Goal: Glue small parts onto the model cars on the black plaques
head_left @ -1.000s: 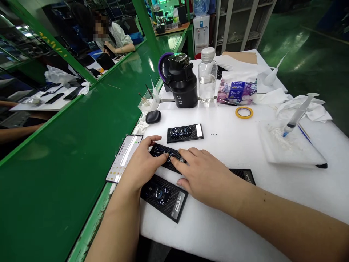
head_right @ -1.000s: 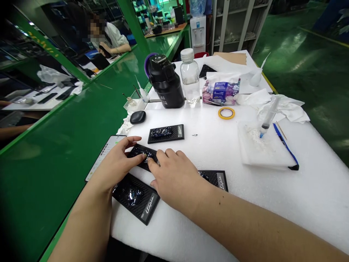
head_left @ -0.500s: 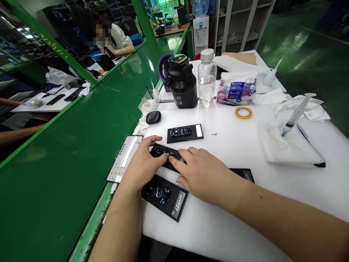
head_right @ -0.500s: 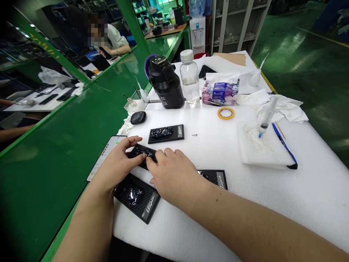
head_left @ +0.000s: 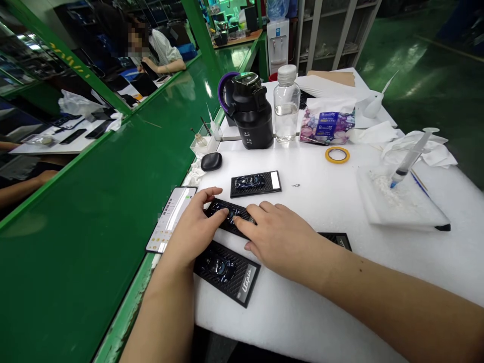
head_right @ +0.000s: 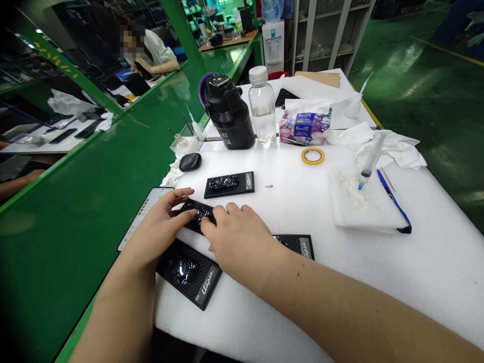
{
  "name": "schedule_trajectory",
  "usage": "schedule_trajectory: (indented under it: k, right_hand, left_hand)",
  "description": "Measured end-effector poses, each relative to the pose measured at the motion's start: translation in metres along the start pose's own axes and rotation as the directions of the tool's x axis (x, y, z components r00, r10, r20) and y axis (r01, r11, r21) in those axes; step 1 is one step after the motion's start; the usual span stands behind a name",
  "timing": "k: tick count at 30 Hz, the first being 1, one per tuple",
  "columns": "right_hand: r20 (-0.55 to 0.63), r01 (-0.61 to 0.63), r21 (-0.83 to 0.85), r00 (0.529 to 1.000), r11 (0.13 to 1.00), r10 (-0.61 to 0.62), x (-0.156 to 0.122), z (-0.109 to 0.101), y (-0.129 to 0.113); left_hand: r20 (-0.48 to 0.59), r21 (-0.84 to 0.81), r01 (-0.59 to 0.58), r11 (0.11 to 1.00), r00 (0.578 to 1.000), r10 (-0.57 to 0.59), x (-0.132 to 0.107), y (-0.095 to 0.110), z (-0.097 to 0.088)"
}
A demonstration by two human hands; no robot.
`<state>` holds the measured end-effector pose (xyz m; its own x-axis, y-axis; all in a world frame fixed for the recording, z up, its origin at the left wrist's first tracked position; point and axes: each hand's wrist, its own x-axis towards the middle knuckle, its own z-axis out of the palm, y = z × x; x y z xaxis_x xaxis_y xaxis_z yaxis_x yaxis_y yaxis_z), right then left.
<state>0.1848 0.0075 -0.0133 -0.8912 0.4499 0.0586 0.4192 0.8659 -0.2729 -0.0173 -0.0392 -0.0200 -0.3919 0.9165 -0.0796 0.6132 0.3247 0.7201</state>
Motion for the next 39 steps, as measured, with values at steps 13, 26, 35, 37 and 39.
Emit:
schedule_trajectory:
  k: [13,26,35,37,39]
  right_hand:
    - [0.003,-0.005,0.015,1.000,1.000,0.005,0.000,-0.002,0.000]
    - [-0.006,-0.010,0.033,1.000,0.999,0.010,0.001,-0.002,0.001]
    - [-0.021,0.014,0.034,1.000,0.999,-0.013,-0.005,0.003,0.003]
    - [-0.018,0.018,0.053,1.000,0.998,-0.017,-0.006,0.004,0.004]
    - [-0.016,0.019,0.063,1.000,0.998,-0.018,-0.007,0.004,0.005]
  left_hand:
    - [0.001,0.051,-0.007,0.999,1.000,0.006,0.001,0.003,0.002]
    - [0.016,0.044,0.032,0.999,0.999,-0.033,0.001,0.006,0.001]
    - [0.023,0.072,0.051,0.996,0.998,-0.053,0.001,0.012,0.001]
    - [0.027,0.064,0.057,0.996,0.998,-0.059,0.001,0.011,0.001]
    - [0.031,0.053,0.059,0.997,0.998,-0.061,0.001,0.010,0.000]
